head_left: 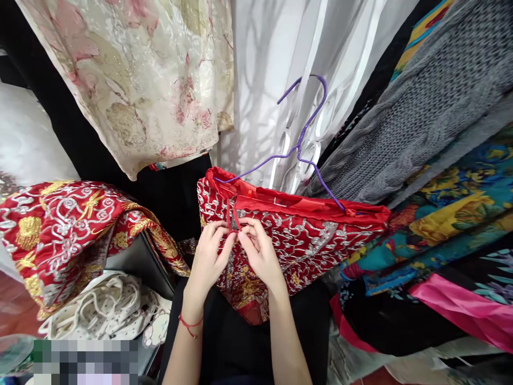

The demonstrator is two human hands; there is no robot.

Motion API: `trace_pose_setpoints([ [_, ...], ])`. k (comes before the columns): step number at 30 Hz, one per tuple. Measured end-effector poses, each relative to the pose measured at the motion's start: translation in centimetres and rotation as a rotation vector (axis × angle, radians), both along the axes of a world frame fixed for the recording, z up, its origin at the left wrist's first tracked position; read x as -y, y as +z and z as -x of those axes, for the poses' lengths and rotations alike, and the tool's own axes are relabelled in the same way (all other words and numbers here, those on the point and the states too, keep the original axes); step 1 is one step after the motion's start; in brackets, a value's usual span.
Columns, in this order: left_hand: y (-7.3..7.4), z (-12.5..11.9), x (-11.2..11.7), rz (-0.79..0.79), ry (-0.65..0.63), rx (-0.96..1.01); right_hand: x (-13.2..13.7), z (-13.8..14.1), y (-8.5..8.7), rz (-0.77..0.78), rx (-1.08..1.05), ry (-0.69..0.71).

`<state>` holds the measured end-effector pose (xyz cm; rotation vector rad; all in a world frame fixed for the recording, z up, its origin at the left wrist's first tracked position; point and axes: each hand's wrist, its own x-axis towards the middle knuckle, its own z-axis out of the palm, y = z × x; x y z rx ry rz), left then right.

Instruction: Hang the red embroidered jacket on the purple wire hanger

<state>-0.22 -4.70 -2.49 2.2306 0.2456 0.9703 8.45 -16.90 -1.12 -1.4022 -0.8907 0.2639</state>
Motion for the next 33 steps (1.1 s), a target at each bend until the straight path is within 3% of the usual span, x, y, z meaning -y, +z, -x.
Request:
trace_pose_setpoints([
  [3, 1.3, -0.1, -0.3, 0.027, -0.084, 0.016, 0.3, -0.5, -0.1, -0.006, -0.016, 0.012],
  [6, 3.2, 0.0, -1.3, 0.125, -0.06, 0.158, 0.2, -1.4, -0.5, 0.06, -0.005, -0.023],
  [8, 5.0, -0.1, -2.0, 0.183, 0.016, 0.312, 0.0, -2.1, -1.0, 0.069, 0.001, -0.131],
  [11, 7.4, -0.5, -2.6, 0.249, 0.15, 0.611, 0.1, -3.1, -1.9, 0.058, 0.009, -0.406],
  [14, 8.4, -0.7, -2.4, 0.248, 0.171, 0.715, 0.3, -3.1, -1.9, 0.139, 0.094, -0.498],
  [19, 6.5, -0.6, -2.1, 0.17, -0.117, 0.364, 0.0, -1.3, 1.2, 0.208, 0.34, -0.512],
  [22, 4.9, -1.5, -2.6, 0.132, -0.088, 0.158, -1.1, -0.7, 3.7, 0.126, 0.282, -0.363],
  [24, 4.1, -2.6, -2.9, 0.124, -0.038, 0.146, -2.1, -0.9, 5.0, 0.119, 0.236, -0.291],
  [26, 3.6, -3.8, -3.0, 0.155, -0.047, 0.188, -3.1, -1.6, 5.6, 0.13, 0.243, -0.313],
  [33, 3.2, -6.3, -2.5, 0.329, -0.046, 0.27, -4.4, -3.8, 6.2, 0.089, 0.24, -0.343],
])
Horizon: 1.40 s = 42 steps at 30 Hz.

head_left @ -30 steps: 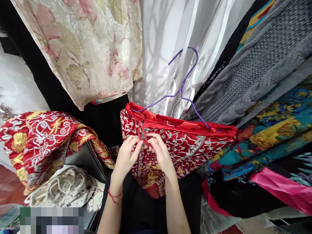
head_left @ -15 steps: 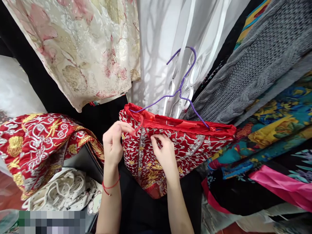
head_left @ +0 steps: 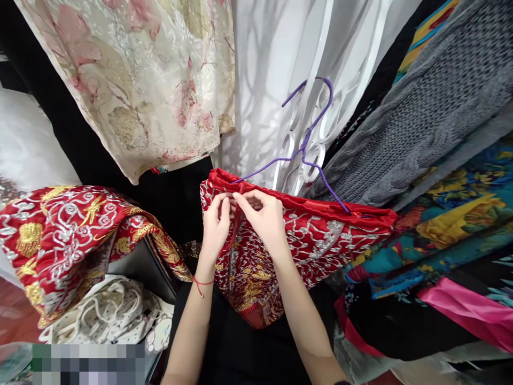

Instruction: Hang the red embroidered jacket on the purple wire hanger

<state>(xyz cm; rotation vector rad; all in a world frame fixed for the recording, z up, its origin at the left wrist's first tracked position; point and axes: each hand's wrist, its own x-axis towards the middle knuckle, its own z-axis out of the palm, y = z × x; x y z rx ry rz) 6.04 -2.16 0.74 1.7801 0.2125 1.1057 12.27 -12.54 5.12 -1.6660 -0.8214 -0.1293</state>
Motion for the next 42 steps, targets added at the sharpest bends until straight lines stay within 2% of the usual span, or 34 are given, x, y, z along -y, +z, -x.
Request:
trace_pose_setpoints([
  [3, 0.1, -0.6, 0.0, 0.106, -0.123, 0.023, -0.2, 0.0, 0.6, 0.088, 0.054, -0.118],
  [5, 0.3, -1.0, -0.1, 0.131, -0.2, 0.023, -0.2, 0.0, 1.0, 0.113, 0.132, -0.118],
  [9, 0.6, -1.3, -0.3, 0.146, -0.267, 0.014, 0.5, -0.1, 1.4, 0.076, 0.297, 0.08],
  [12, 0.7, -1.2, -0.6, 0.162, -0.229, 0.034, 1.1, -0.5, 1.6, -0.008, 0.357, 0.158],
  [16, 0.7, -0.7, -0.9, 0.187, -0.12, 0.076, 1.3, -1.3, 1.5, -0.165, 0.243, 0.125],
  [20, 0.9, -0.2, -0.7, 0.15, -0.053, 0.098, 1.2, -2.1, 1.1, -0.258, 0.074, 0.212],
  [22, 0.9, 0.1, -0.7, 0.187, -0.114, 0.13, 1.2, -2.5, 0.9, -0.298, 0.035, 0.249],
  [24, 0.7, 0.6, -1.0, 0.236, -0.232, 0.131, 1.4, -2.7, 1.0, -0.307, 0.004, 0.273],
  [26, 0.6, 1.2, -1.5, 0.196, -0.319, 0.041, 1.7, -2.9, 1.2, -0.287, -0.011, 0.268],
  [27, 0.6, 1.6, -1.8, 0.132, -0.318, -0.023, 2.0, -3.0, 1.3, -0.264, -0.01, 0.254],
  [29, 0.7, 2.2, -2.2, -0.031, -0.19, -0.117, 2.6, -2.9, 1.6, -0.189, 0.0, 0.218],
  [32, 1.3, 2.7, -1.9, -0.208, 0.185, -0.073, 3.8, -2.3, 1.9, 0.003, 0.061, 0.183],
  [35, 2.0, 2.4, -0.9, -0.264, 0.467, 0.103, 4.7, -2.0, 1.8, 0.168, 0.199, 0.156],
  [37, 2.2, 2.2, -0.4, -0.198, 0.517, 0.24, 5.0, -2.2, 1.8, 0.238, 0.265, 0.165],
  [39, 2.2, 2.2, -0.3, -0.047, 0.411, 0.337, 5.2, -2.4, 1.9, 0.276, 0.269, 0.246],
  [42, 1.9, 2.6, -0.6, 0.109, 0.004, 0.254, 5.4, -2.8, 2.1, 0.228, 0.201, 0.398],
])
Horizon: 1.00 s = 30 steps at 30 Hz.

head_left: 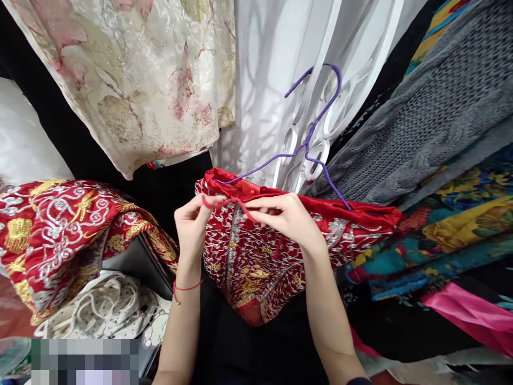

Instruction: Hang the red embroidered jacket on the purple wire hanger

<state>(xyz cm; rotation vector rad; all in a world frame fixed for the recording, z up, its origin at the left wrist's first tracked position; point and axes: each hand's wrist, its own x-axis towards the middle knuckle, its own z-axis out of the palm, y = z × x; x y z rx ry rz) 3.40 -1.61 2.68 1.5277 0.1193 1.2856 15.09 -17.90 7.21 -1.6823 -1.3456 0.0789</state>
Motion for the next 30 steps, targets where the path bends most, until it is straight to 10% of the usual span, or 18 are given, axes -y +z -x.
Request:
trace_pose_setpoints([
  [4, 0.1, 0.5, -0.1, -0.027, -0.448, -0.294, -0.4, -0.2, -0.2, -0.132, 0.007, 0.09],
  [12, 0.9, 0.1, 0.1, 0.036, -0.535, -0.428, -1.6, -0.9, -1.5, -0.204, 0.301, 0.16],
  [23, 0.4, -0.9, 0.9, 0.124, -0.193, -0.265, -2.7, 0.5, -2.0, -0.207, 0.476, -0.232],
  [30, -0.5, -3.0, -0.3, -0.164, 0.297, -0.135, -1.8, 0.5, -1.8, -0.273, 0.456, -0.444],
])
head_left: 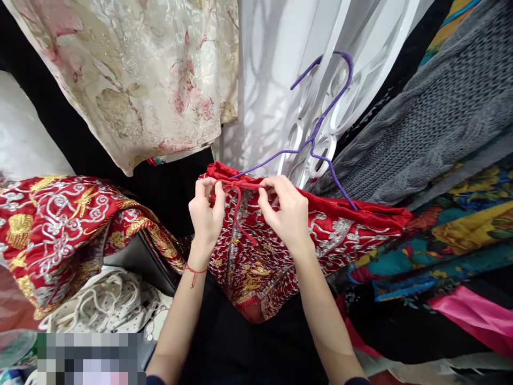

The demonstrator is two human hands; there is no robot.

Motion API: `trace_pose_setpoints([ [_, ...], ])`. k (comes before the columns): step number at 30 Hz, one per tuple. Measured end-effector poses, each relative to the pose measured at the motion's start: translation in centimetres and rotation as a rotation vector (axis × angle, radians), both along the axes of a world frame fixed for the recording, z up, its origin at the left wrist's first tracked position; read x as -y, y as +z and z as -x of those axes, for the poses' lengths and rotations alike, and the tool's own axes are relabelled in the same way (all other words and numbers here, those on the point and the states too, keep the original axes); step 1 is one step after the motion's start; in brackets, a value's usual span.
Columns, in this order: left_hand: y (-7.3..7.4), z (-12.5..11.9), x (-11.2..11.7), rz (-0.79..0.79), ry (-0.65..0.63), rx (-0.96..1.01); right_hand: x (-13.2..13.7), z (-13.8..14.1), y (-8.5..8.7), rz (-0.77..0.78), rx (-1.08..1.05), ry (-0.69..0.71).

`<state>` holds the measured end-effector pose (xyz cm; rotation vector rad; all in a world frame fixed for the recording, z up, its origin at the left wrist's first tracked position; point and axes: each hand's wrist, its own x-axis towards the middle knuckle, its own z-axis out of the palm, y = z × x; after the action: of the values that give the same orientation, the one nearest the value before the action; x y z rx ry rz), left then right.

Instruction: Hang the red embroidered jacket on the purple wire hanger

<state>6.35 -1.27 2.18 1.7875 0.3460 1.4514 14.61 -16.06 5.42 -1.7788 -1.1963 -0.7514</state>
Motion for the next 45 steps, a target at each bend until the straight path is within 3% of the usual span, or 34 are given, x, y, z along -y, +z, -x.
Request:
trace_pose_setpoints([
  [4, -0.3, 0.0, -1.6, -0.206, 0.242, -0.081, 1.1, -0.1, -0.3, 0.049, 0.081, -0.107],
  [9, -0.6, 0.8, -4.3, -0.404, 0.345, -0.129, 2.6, -0.1, -0.5, 0.106, 0.168, -0.153],
  [12, -1.1, 0.9, -5.0, -0.418, 0.356, -0.126, 3.4, -0.1, -0.4, 0.149, 0.224, -0.189],
  [16, -2.1, 0.6, -4.1, -0.292, 0.217, -0.067, 3.7, 0.1, -0.3, 0.163, 0.108, -0.149],
  [20, -2.5, 0.3, -2.6, -0.123, -0.193, -0.048, 2.5, 0.8, -0.5, 0.138, -0.187, 0.063],
  [22, -2.4, 0.3, -2.2, -0.087, -0.294, -0.053, 1.2, 1.2, -0.7, 0.096, -0.272, 0.159],
  [25, -2.1, 0.4, -1.8, -0.04, -0.297, -0.049, -1.0, 1.5, -0.9, 0.027, -0.255, 0.251],
  [29, -1.8, 1.2, -1.6, 0.041, -0.368, -0.063, -3.1, 1.1, -0.9, -0.054, -0.208, 0.24],
  [37, -1.7, 2.3, -1.5, 0.102, -0.4, -0.109, -3.6, 0.0, -1.2, 0.077, -0.055, 0.139],
  [45, -2.9, 3.1, -3.2, 0.05, -0.315, -0.323, -4.3, -0.9, -2.5, -0.003, -0.063, 0.063],
])
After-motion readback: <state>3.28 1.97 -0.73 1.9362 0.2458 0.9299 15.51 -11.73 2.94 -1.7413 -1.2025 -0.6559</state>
